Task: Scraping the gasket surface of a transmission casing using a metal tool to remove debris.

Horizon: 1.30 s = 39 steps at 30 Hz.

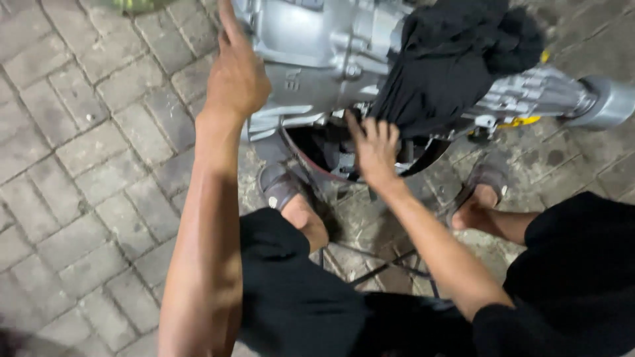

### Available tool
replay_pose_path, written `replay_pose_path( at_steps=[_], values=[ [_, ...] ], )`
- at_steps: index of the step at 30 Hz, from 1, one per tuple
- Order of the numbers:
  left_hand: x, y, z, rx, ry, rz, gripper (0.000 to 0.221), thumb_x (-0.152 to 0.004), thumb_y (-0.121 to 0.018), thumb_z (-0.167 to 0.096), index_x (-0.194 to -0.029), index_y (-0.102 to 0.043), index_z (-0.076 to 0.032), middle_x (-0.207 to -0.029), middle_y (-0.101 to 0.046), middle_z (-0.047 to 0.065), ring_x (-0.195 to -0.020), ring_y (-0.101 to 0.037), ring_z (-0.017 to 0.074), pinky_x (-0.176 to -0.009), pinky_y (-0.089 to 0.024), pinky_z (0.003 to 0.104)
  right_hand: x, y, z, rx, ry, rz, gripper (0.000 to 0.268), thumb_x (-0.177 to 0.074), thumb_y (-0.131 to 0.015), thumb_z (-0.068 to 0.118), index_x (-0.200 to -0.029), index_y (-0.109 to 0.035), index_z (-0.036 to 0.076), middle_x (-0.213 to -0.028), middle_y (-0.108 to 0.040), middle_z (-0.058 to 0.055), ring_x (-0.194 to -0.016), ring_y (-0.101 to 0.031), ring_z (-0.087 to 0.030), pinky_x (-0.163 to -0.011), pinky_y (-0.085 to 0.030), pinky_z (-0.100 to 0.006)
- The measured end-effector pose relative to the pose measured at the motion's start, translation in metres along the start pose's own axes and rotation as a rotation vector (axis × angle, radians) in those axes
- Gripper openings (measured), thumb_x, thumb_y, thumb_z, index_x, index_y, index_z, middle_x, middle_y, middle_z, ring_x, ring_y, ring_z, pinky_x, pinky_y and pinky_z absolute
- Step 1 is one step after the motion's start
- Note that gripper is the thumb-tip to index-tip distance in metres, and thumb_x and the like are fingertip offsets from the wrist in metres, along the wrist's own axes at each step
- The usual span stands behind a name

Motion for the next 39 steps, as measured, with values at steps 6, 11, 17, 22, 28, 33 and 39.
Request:
replay_pose_path(
  at_steps=[6,11,17,22,28,33,39],
  values=[
    [-0.001,-0.005,-0.004,-0.033,-0.026,-0.002,0.092,-0.095,-0.049,0.009,-0.157,0.016,-0.008,-0.153,-0.034,0.049,-0.101,-0.066,0.0558,-0.087,-0.053,0.058,0.0,0.011,-0.002,0.008,0.075,0.118,0.082,-0.075,-0.066,0.003,-0.155,-0.049,0.01,-0.1,-0.056,-0.012,-0.089,-0.053,-0.038,-0.07,-0.039,-0.047],
    [-0.011,-0.003,-0.004,-0.113,-0.051,-0.046,0.091,-0.1,-0.053,0.004,-0.156,0.017,-0.003,-0.154,-0.032,0.051,-0.101,-0.071,0.0495,-0.092,-0.059,0.051,-0.004,0.001,-0.009,-0.189,-0.095,0.162,0.074,-0.083,-0.061,0.011,-0.155,-0.047,0.007,-0.103,-0.06,-0.014,-0.094,-0.056,-0.039,-0.076,-0.042,-0.048],
    [-0.002,0.005,-0.014,-0.086,0.005,-0.007,0.091,-0.097,-0.045,0.009,-0.157,0.022,-0.009,-0.156,-0.026,0.053,-0.098,-0.073,0.0458,-0.09,-0.06,0.05,0.004,0.015,-0.016,-0.254,-0.069,0.163,0.062,-0.088,-0.058,0.006,-0.15,-0.056,0.011,-0.097,-0.057,-0.009,-0.093,-0.056,-0.034,-0.075,-0.039,-0.045],
    [-0.01,-0.002,-0.012,-0.148,0.066,-0.001,0.101,-0.089,-0.049,0.012,-0.156,0.024,-0.009,-0.162,-0.024,0.047,-0.106,-0.069,0.049,-0.089,-0.059,0.049,0.004,-0.002,-0.016,-0.435,-0.129,0.075,0.05,-0.098,-0.054,0.009,-0.148,-0.06,0.013,-0.09,-0.044,-0.004,-0.088,-0.049,-0.029,-0.078,-0.034,-0.043],
    [-0.01,-0.002,-0.009,-0.147,-0.026,-0.04,0.097,-0.094,-0.051,0.003,-0.156,0.023,-0.007,-0.158,-0.027,0.051,-0.101,-0.07,0.051,-0.085,-0.057,0.053,-0.012,0.007,-0.004,-0.254,-0.096,0.043,0.054,-0.095,-0.057,0.012,-0.149,-0.057,0.008,-0.098,-0.058,-0.009,-0.087,-0.053,-0.036,-0.07,-0.037,-0.047],
    [-0.011,-0.006,-0.006,-0.17,-0.02,-0.024,0.103,-0.097,-0.06,-0.004,-0.155,0.024,-0.005,-0.156,-0.026,0.053,-0.109,-0.068,0.053,-0.092,-0.057,0.053,-0.006,0.012,-0.016,-0.046,0.004,0.113,0.077,-0.08,-0.064,0.004,-0.156,-0.052,0.016,-0.093,-0.068,-0.005,-0.086,-0.059,-0.032,-0.071,-0.039,-0.043],
    [-0.02,-0.012,-0.007,-0.3,0.025,-0.082,0.118,-0.087,-0.071,-0.016,-0.154,0.025,-0.003,-0.154,-0.037,0.046,-0.112,-0.067,0.0498,-0.094,-0.056,0.049,-0.006,0.01,-0.018,0.143,0.188,0.116,0.075,-0.089,-0.067,0.021,-0.161,-0.044,0.019,-0.091,-0.065,-0.001,-0.086,-0.057,-0.026,-0.074,-0.039,-0.039]
  ],
)
Point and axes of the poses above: each hand's wrist, its own x-axis away from the middle knuckle, its own y-axis out of the back of the hand, z = x × y, the point moved 7 cm from there along -x, towards the middle knuckle
